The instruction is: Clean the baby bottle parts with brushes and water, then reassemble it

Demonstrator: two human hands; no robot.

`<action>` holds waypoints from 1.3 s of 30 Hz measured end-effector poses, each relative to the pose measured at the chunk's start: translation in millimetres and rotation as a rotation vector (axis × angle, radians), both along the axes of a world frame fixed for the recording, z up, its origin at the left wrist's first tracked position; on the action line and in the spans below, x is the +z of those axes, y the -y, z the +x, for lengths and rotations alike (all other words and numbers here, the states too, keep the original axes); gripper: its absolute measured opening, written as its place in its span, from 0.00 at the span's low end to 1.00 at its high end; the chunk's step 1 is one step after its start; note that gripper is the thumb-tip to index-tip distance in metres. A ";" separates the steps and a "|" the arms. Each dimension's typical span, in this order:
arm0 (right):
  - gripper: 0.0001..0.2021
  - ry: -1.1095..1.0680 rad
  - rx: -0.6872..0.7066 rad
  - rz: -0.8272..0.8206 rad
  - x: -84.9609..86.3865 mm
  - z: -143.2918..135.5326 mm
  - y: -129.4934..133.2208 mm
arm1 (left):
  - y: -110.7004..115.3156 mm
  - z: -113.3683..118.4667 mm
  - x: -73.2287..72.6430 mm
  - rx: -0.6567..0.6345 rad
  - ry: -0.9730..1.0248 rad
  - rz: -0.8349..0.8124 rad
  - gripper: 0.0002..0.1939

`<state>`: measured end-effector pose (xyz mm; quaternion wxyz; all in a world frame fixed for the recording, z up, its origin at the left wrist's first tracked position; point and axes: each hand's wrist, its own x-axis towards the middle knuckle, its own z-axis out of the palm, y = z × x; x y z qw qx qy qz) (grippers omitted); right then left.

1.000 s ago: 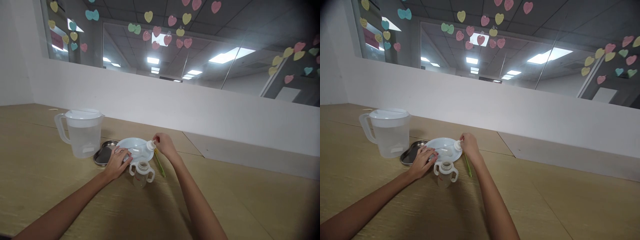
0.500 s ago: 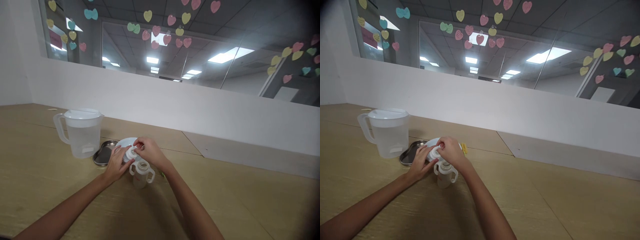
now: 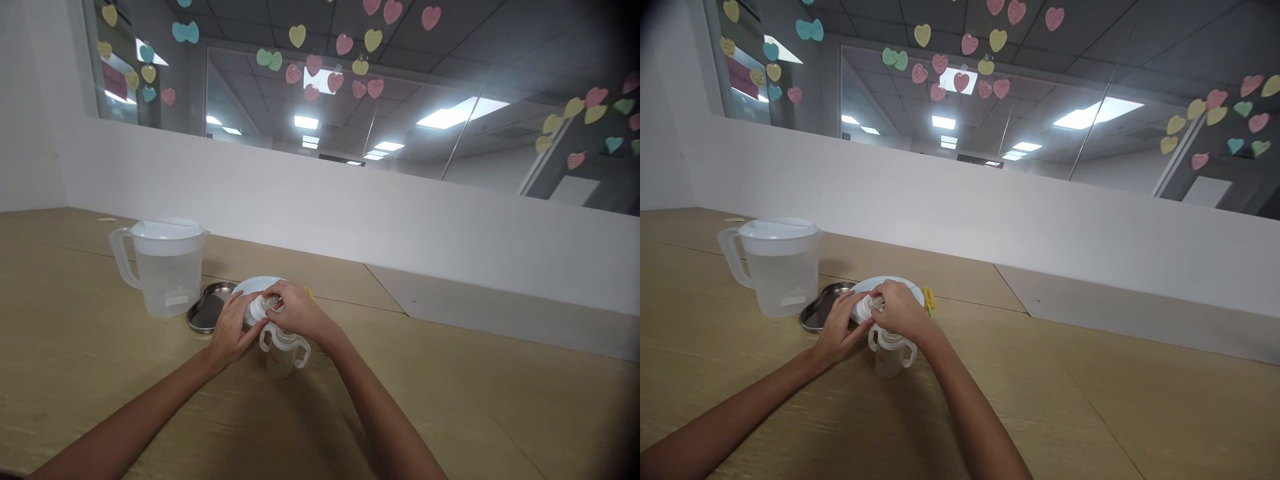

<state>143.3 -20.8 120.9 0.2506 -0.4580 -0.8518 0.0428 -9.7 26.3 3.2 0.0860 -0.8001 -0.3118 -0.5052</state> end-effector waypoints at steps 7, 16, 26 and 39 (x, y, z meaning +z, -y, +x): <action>0.09 0.073 -0.027 0.060 -5.6 -5.6 -3.6 | 0.6 -1.7 -0.8 -0.002 -0.007 0.036 0.19; 0.07 0.212 -0.024 0.206 -12.4 -7.4 -11.1 | -1.7 0.3 -2.0 -0.006 0.002 0.073 0.19; 0.06 -0.664 0.020 -0.319 -12.5 1.7 -27.2 | -5.5 -5.5 1.1 -0.028 0.024 -0.110 0.24; 0.09 0.209 -0.407 -0.278 -38.3 22.7 -45.1 | -12.7 0.9 -6.6 0.343 -0.044 -0.347 0.15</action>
